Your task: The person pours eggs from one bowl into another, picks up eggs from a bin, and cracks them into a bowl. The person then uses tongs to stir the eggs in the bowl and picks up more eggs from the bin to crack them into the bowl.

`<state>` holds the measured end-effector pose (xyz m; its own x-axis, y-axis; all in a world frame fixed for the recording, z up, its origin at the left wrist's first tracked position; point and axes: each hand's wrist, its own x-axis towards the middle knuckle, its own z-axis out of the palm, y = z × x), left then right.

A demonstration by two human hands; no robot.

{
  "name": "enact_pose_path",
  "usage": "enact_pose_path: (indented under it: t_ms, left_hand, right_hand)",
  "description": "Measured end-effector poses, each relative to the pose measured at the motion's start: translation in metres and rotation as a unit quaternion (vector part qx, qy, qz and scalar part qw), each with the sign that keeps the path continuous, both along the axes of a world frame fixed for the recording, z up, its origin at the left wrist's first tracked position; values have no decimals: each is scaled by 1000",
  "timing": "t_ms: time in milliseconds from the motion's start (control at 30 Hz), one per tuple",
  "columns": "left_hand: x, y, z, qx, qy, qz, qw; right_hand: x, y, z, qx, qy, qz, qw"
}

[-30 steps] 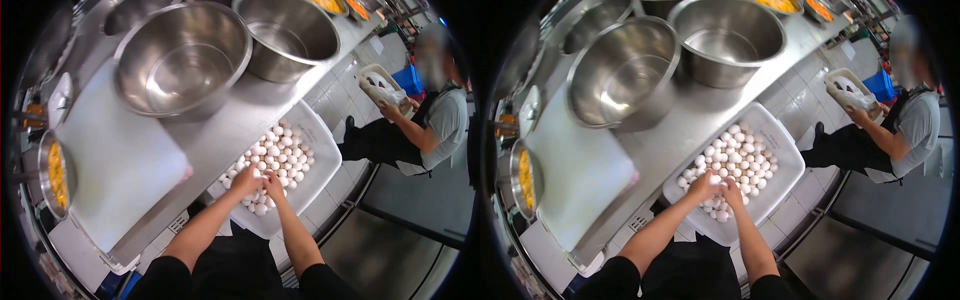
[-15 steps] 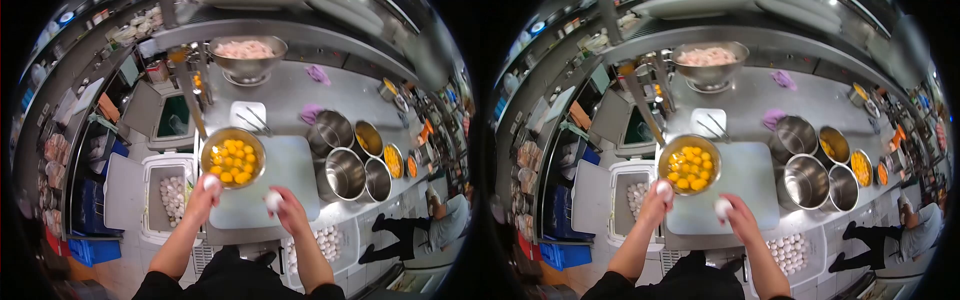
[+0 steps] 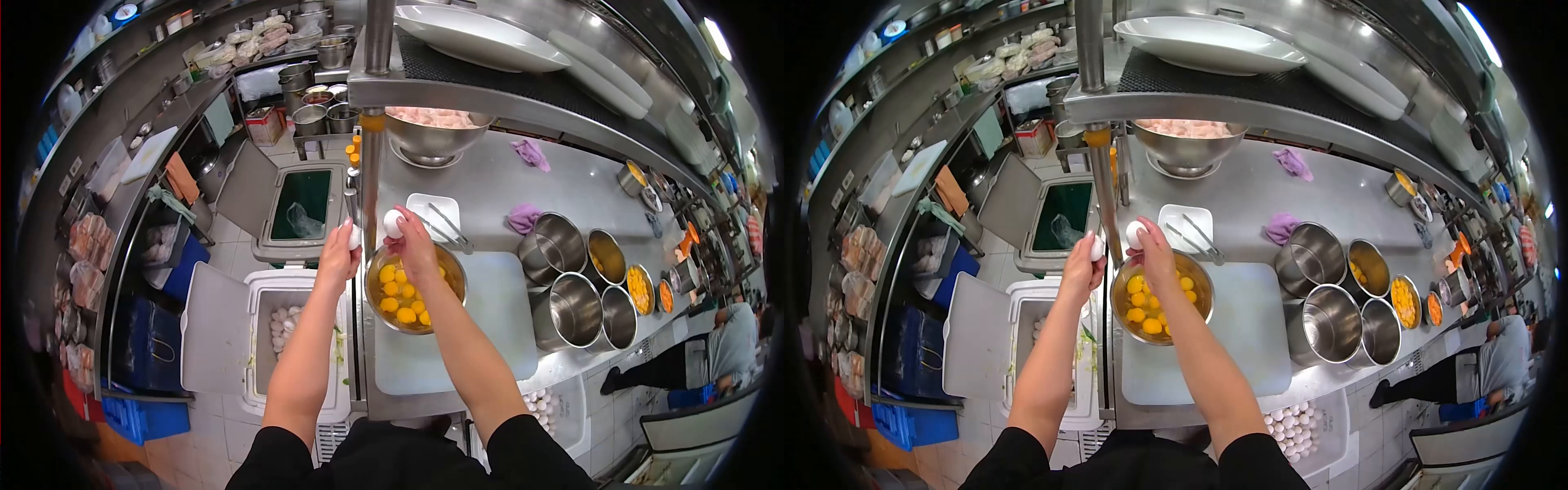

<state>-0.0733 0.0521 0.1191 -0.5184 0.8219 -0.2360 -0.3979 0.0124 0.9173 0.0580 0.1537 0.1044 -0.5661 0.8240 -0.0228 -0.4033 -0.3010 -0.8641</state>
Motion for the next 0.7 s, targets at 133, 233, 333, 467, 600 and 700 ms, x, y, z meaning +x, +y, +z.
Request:
enact_pose_path:
  t_ms: [133, 233, 333, 467, 600, 700]
  left_hand:
    - [29, -22, 9, 16, -101, -135, 986]
    - [53, -23, 17, -19, -94, -196, 976]
    - [70, -23, 21, -43, -53, -231, 971]
    - [88, -23, 40, -99, 13, -255, 962]
    - [91, -22, 40, -110, 160, -219, 956]
    - [61, -32, 29, -128, 363, -164, 908]
  right_hand:
    - [51, -34, 33, 240, -242, 63, 938]
    - [74, -25, 14, 389, -266, 11, 882]
    - [101, -25, 22, 451, -352, -9, 820]
    - [121, -22, 22, 554, -384, -70, 735]
    - [129, -22, 27, 659, -345, -105, 661]
    - [129, -25, 30, 615, -308, -116, 716]
